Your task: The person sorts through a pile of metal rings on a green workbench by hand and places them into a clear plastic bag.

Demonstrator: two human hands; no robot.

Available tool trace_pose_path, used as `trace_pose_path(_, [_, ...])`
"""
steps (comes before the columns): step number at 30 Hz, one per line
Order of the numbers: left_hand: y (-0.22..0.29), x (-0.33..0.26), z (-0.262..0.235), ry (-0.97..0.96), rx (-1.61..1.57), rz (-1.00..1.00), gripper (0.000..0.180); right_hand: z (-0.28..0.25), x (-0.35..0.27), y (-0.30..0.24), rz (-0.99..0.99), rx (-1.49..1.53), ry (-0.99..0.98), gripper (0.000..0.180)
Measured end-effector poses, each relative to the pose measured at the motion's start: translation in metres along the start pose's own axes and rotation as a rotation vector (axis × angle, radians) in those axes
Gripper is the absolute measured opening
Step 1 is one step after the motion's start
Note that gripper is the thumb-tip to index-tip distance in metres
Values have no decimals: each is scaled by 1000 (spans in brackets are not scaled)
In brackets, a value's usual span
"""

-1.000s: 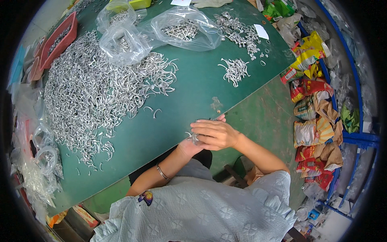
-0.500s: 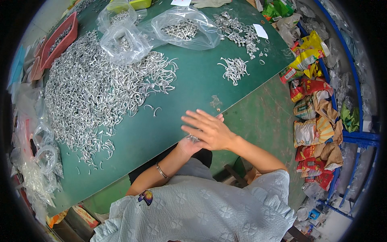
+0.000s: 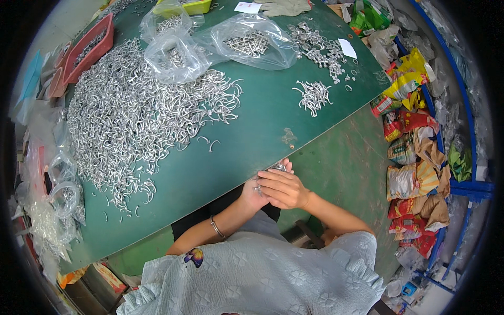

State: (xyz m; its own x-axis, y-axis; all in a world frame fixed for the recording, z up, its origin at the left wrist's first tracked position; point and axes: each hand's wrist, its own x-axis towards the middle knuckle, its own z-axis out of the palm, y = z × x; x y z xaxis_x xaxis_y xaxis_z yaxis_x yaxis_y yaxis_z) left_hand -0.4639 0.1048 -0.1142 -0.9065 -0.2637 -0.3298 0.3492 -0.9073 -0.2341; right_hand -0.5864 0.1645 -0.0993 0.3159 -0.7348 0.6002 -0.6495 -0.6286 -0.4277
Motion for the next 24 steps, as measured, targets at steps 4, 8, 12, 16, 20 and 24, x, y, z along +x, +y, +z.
trace_pose_path(4, [-3,21,-58,-439,-142,-2,45,23,4,-13,127,0,158,8])
trace_pose_path(8, [-10,14,-60,-364,-131,31,41,37,6,-26,221,-32,292,11])
trace_pose_path(12, [-9,4,-45,-246,-32,83,35,46,6,-38,301,-30,401,12])
trace_pose_path(16, [-13,4,-47,-219,53,131,29,49,12,-49,333,66,506,12])
trace_pose_path(20, [-19,-20,-6,-26,224,202,27,38,27,-65,312,119,591,12])
trace_pose_path(24, [-12,-42,52,23,395,314,29,28,58,-70,216,83,643,12])
